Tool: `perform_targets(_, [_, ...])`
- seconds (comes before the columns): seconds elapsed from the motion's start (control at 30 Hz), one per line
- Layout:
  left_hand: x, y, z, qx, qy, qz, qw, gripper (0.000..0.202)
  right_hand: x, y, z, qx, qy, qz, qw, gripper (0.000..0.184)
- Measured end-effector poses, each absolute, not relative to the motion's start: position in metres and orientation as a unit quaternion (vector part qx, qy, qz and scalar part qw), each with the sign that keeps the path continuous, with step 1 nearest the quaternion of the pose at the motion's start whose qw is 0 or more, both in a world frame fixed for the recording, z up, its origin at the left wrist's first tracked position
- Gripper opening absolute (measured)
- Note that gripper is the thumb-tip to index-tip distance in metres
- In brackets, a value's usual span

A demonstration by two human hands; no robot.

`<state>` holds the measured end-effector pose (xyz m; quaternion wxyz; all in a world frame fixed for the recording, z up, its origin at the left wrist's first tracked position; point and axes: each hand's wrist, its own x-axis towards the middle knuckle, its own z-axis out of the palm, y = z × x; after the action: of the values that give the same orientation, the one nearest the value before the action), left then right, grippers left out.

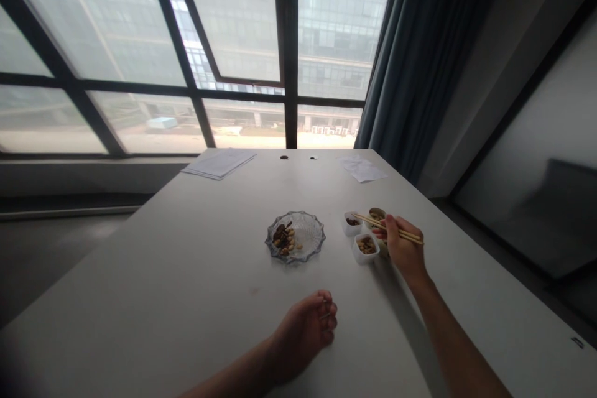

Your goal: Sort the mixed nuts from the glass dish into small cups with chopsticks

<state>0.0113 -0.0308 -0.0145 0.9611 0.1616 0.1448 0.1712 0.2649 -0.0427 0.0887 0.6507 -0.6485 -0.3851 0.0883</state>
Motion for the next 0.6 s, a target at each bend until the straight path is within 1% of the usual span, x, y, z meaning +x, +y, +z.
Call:
perform_targets(0.1, [0.011, -0.031, -0.015, 0.159, 0.139, 0.171, 0.962, 0.013, 0.269, -0.040, 0.085, -0.636, -0.385, 0.087, 0.663, 0.038])
perform_targets(0.23, [0.011, -0.032, -0.013, 0.156, 0.144, 0.172, 0.962, 0.014, 0.260, -0.041, 0.098, -0.631, -0.382, 0.061, 0.673, 0.038])
perform_targets(0.4, [0.011, -0.032, -0.012, 0.154, 0.147, 0.168, 0.962, 0.015, 0.225, -0.034, 0.119, -0.606, -0.418, 0.111, 0.668, 0.038])
perform_targets(0.5, [0.011, -0.032, -0.012, 0.150, 0.154, 0.167, 0.962, 0.016, 0.198, -0.024, 0.128, -0.603, -0.476, 0.173, 0.616, 0.040])
perform_targets(0.6, [0.011, -0.032, -0.013, 0.140, 0.158, 0.167, 0.963, 0.015, 0.174, -0.012, 0.136, -0.611, -0.571, 0.200, 0.510, 0.039])
